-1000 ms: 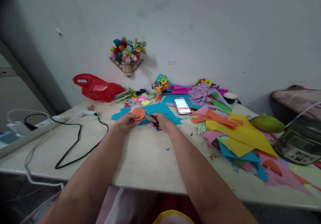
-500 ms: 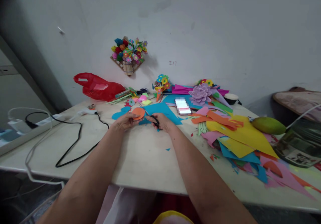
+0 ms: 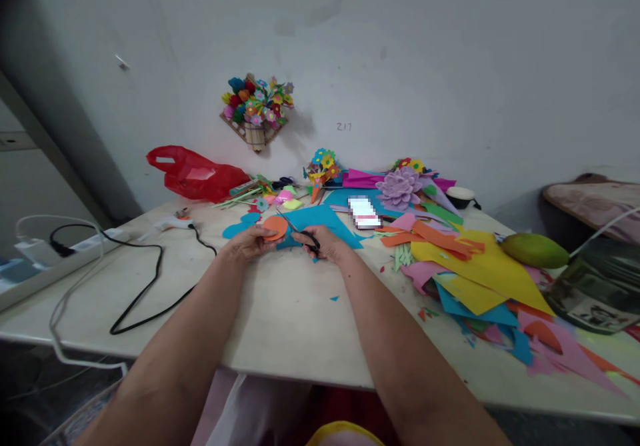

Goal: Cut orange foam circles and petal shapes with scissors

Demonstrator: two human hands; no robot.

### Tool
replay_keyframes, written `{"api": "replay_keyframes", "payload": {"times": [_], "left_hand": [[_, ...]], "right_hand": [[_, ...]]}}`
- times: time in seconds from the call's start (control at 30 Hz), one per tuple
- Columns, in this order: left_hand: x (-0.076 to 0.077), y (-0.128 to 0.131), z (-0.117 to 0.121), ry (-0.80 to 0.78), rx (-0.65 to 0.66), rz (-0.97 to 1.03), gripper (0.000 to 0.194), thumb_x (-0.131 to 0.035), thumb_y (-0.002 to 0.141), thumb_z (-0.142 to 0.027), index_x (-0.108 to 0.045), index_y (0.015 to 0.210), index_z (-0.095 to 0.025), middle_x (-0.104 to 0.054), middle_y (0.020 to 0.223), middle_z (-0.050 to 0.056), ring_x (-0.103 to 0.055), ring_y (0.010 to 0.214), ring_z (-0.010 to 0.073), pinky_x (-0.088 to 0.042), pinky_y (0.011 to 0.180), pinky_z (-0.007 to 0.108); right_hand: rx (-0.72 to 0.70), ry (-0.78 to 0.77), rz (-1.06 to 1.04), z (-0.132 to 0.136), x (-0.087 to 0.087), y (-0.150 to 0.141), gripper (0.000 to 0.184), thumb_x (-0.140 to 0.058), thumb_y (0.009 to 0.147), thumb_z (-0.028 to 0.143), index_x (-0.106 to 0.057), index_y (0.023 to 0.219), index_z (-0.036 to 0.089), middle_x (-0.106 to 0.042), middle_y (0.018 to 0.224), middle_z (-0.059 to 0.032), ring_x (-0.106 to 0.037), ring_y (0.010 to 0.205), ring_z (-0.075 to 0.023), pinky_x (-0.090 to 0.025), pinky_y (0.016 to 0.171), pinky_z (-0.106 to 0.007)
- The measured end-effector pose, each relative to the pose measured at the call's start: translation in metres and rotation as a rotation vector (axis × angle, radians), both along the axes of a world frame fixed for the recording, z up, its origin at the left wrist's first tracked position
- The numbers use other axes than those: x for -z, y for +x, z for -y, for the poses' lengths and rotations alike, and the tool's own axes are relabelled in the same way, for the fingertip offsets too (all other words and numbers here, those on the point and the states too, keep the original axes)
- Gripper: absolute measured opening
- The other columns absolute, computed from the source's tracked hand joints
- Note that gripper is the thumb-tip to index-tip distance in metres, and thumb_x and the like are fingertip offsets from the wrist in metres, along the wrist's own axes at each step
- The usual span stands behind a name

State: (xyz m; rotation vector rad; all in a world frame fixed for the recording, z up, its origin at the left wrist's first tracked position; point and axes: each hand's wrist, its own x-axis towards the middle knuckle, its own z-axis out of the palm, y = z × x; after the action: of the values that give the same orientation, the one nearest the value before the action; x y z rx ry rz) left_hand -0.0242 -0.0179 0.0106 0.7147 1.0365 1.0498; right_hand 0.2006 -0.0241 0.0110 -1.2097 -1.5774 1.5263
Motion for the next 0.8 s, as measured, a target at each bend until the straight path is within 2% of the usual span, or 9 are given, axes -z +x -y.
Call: {"api": "replay_keyframes", "payload": {"times": [0.17,0.3,0.43,0.5,0.6,0.7,0.8], "left_hand": [[0.001,-0.002,-0.001,0.024,0.026,-0.013,0.023,-0.070,0.085,0.010,-0.076,0.098,-0.008,-0.081,0.076,0.009,-0.081,0.063,0.0205,-0.064,0.053,0.019],[0.007,-0.004,-0.007,0.046,0.016,0.005,0.023,-0.076,0.082,0.008,-0.076,0.099,-0.008,-0.082,0.078,0.010,-0.083,0.065,0.0212,-0.064,0.054,0.019],[0.010,-0.004,-0.011,0.100,-0.063,0.052,0.022,-0.075,0.082,0.007,-0.074,0.096,-0.010,-0.080,0.076,0.007,-0.080,0.060,0.0189,-0.066,0.057,0.021],[0.010,-0.003,-0.012,0.116,-0.085,0.041,0.020,-0.073,0.082,0.006,-0.074,0.095,-0.011,-0.079,0.074,0.006,-0.079,0.059,0.0176,-0.066,0.057,0.020],[0.009,-0.001,-0.010,0.127,-0.056,-0.005,0.020,-0.073,0.081,0.004,-0.075,0.093,-0.011,-0.080,0.073,0.005,-0.080,0.061,0.0173,-0.065,0.057,0.019],[0.008,0.001,-0.008,0.156,0.015,-0.063,0.016,-0.075,0.079,0.004,-0.076,0.086,-0.010,-0.081,0.075,0.009,-0.081,0.066,0.0195,-0.065,0.057,0.020],[0.008,0.005,-0.006,0.208,0.112,-0.112,0.013,-0.080,0.078,0.003,-0.078,0.082,-0.010,-0.082,0.076,0.012,-0.082,0.070,0.0211,-0.065,0.058,0.020]], "right_hand": [[-0.037,0.023,0.007,0.005,-0.004,0.006,0.033,-0.083,0.090,0.040,-0.061,0.075,0.020,-0.060,0.053,0.0028,-0.046,0.039,-0.0084,-0.020,0.036,-0.019],[-0.121,0.022,0.000,0.007,-0.006,0.014,0.033,-0.083,0.091,0.046,-0.067,0.081,0.019,-0.063,0.054,0.0007,-0.050,0.041,-0.0100,-0.024,0.037,-0.019],[-0.205,-0.005,0.016,0.003,-0.004,0.029,0.038,-0.087,0.084,0.051,-0.069,0.081,0.017,-0.062,0.054,0.0012,-0.049,0.039,-0.0096,-0.022,0.036,-0.020],[-0.201,0.021,-0.010,-0.001,-0.003,0.036,0.038,-0.088,0.081,0.050,-0.068,0.080,0.017,-0.063,0.054,0.0011,-0.048,0.039,-0.0094,-0.020,0.036,-0.021],[-0.072,0.090,-0.131,-0.006,-0.002,0.038,0.037,-0.089,0.079,0.046,-0.065,0.081,0.019,-0.062,0.055,0.0028,-0.048,0.041,-0.0098,-0.024,0.039,-0.021],[0.159,0.188,-0.251,-0.014,-0.001,0.030,0.036,-0.091,0.076,0.040,-0.062,0.086,0.021,-0.062,0.058,0.0044,-0.054,0.047,-0.0119,-0.028,0.042,-0.021],[0.308,0.221,-0.294,-0.019,0.002,0.019,0.043,-0.096,0.070,0.032,-0.059,0.090,0.024,-0.066,0.066,0.0045,-0.063,0.057,-0.0150,-0.040,0.050,-0.022]]}}
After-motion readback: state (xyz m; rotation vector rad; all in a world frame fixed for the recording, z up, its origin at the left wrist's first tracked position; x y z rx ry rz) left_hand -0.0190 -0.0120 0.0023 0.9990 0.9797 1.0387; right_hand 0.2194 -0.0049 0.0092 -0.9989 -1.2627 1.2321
